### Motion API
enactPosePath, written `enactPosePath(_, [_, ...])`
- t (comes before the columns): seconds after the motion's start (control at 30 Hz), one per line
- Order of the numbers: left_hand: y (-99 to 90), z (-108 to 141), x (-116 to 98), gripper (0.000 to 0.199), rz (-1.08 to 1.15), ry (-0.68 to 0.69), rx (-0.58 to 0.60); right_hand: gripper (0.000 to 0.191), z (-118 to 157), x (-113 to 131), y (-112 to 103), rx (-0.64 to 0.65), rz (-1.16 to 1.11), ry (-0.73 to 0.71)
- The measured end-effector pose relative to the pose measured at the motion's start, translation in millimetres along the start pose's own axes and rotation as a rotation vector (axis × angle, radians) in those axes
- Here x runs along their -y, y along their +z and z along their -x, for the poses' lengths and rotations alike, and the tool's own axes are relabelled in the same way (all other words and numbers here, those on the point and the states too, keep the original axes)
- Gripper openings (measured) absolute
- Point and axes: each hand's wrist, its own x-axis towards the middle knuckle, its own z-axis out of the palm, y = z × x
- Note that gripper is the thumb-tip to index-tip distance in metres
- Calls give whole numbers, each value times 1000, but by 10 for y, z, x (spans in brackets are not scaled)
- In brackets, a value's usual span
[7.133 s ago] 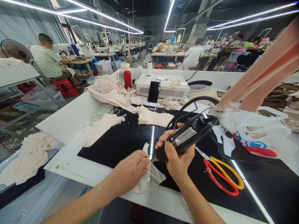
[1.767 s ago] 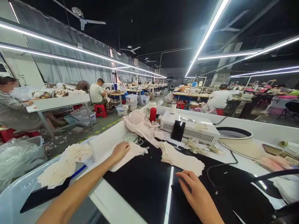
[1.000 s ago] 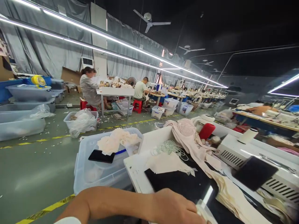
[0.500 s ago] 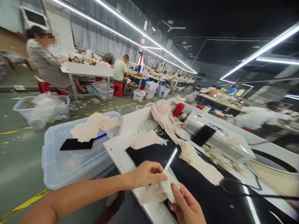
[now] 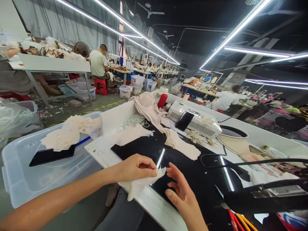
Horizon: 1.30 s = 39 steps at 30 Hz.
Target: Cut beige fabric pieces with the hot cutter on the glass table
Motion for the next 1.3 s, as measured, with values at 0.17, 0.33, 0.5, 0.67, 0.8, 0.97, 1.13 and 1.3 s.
enactPosePath(0.17, [16,-13,-145,33,-8,23,104,62,48,188,240,394,-141,95])
enactPosePath(0.33, [-17,-125,-47,33,-46,7,67,44,155,203,267,408,-180,228])
enactPosePath(0.5, [97,-376,167,35,-271,46,86,49,229,103,108,372,-106,226])
enactPosePath(0.67, [245,-845,312,30,-521,139,99,46,278,-67,-253,236,191,255])
enactPosePath(0.8, [423,-1114,358,20,-775,292,2,38,330,-178,-569,2,505,150])
enactPosePath(0.97, [743,-1054,486,18,-1031,492,65,38,449,-234,-693,-29,628,89])
enactPosePath(1.13, [849,-891,648,9,-1162,608,39,38,591,-238,-901,-121,475,192])
enactPosePath(1.3, [905,-787,731,12,-1190,745,-50,71,484,-268,-1471,-428,346,255])
